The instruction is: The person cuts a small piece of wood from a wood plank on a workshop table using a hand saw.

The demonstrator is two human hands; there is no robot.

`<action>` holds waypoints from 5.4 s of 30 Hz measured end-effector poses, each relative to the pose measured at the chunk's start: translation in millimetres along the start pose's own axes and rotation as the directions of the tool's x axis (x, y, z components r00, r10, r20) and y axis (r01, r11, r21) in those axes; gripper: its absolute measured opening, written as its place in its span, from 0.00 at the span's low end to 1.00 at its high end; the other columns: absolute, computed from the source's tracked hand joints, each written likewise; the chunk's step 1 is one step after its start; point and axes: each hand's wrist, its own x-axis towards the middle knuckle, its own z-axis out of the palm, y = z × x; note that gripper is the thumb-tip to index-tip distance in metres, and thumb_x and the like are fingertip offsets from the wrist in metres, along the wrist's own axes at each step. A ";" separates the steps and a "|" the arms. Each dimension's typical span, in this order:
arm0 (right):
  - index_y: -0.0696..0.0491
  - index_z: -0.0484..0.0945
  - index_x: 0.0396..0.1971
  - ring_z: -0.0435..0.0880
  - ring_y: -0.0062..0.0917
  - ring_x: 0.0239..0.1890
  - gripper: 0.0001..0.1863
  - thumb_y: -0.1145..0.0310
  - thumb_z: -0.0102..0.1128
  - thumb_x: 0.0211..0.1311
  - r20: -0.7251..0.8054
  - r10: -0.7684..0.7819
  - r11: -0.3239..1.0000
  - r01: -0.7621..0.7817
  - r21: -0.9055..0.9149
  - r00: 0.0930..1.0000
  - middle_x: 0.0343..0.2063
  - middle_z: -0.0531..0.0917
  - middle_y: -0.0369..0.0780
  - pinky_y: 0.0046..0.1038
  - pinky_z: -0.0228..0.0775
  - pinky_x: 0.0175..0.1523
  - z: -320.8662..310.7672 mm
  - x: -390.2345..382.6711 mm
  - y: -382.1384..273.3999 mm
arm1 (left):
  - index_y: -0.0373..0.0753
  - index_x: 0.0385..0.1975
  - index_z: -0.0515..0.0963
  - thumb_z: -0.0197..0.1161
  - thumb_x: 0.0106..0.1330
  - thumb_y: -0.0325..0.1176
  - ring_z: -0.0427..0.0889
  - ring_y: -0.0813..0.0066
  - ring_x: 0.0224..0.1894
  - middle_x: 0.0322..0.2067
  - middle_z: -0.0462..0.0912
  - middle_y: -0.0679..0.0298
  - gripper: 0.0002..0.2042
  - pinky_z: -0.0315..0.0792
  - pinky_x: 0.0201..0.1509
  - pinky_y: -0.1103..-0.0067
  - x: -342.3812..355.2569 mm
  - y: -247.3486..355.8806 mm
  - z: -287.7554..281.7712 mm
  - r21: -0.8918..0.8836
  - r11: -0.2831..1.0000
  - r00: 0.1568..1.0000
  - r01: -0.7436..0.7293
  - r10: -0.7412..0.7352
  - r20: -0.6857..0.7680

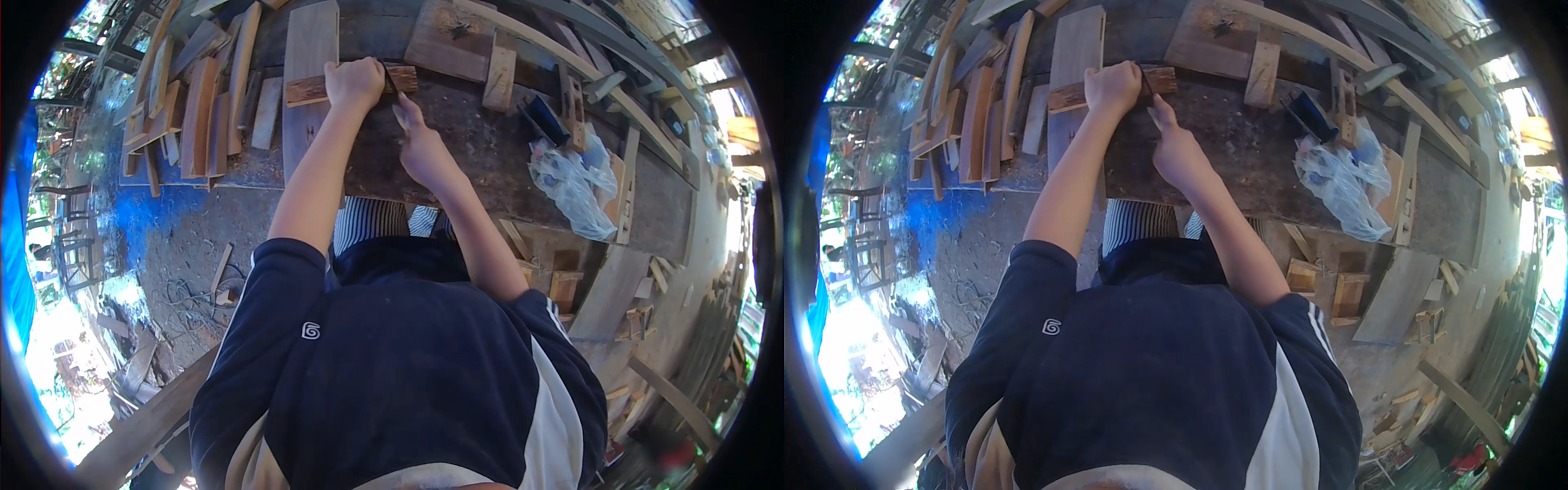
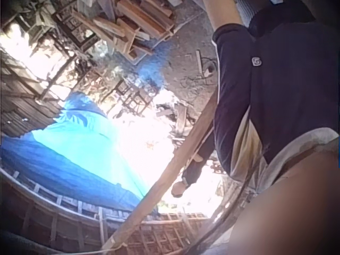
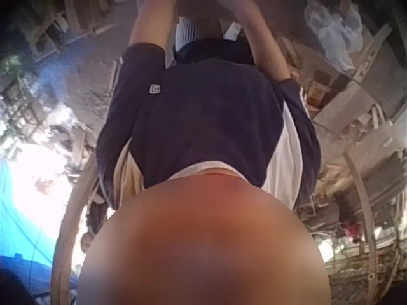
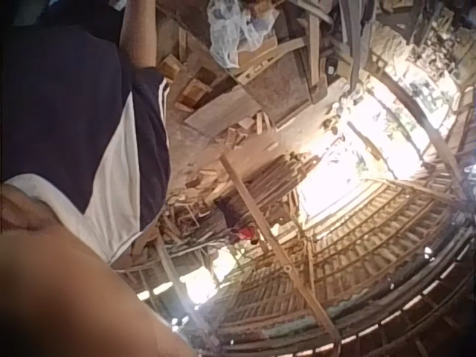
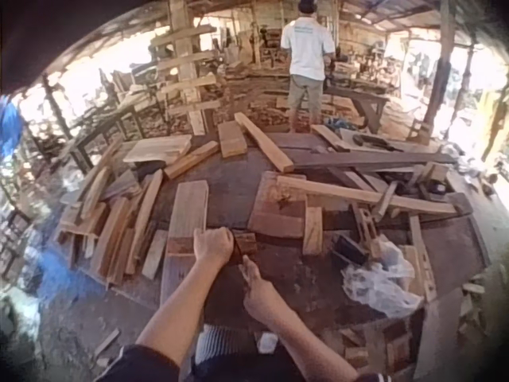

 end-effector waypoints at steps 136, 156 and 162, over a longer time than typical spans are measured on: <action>0.49 0.45 0.74 0.68 0.46 0.68 0.37 0.84 0.38 0.66 0.043 0.076 0.995 -0.073 -0.065 0.996 0.65 0.69 0.55 0.35 0.62 0.70 7.9 47.8 -7.9 | 0.43 0.26 0.86 0.44 0.70 0.44 0.86 0.60 0.34 0.26 0.87 0.59 0.22 0.62 0.53 0.63 -0.3 -13.5 -6.6 -0.022 1.000 1.000 0.018 -0.018 -0.021; 0.50 0.43 0.74 0.64 0.44 0.71 0.37 0.85 0.37 0.65 0.045 0.099 0.995 -0.098 -0.013 0.994 0.67 0.66 0.58 0.34 0.57 0.72 9.1 40.1 -0.3 | 0.45 0.26 0.86 0.45 0.70 0.44 0.86 0.61 0.34 0.27 0.87 0.60 0.21 0.63 0.54 0.63 0.9 -12.6 -5.6 -0.034 0.999 0.999 0.005 -0.007 -0.040; 0.50 0.46 0.74 0.65 0.48 0.70 0.36 0.83 0.37 0.65 0.168 0.388 0.918 -0.396 0.017 0.906 0.65 0.69 0.58 0.33 0.57 0.71 -6.2 -12.2 -38.3 | 0.45 0.25 0.86 0.45 0.70 0.44 0.86 0.61 0.33 0.26 0.87 0.60 0.21 0.63 0.52 0.63 -1.6 -18.8 1.0 -0.022 1.000 0.997 0.004 -0.006 -0.071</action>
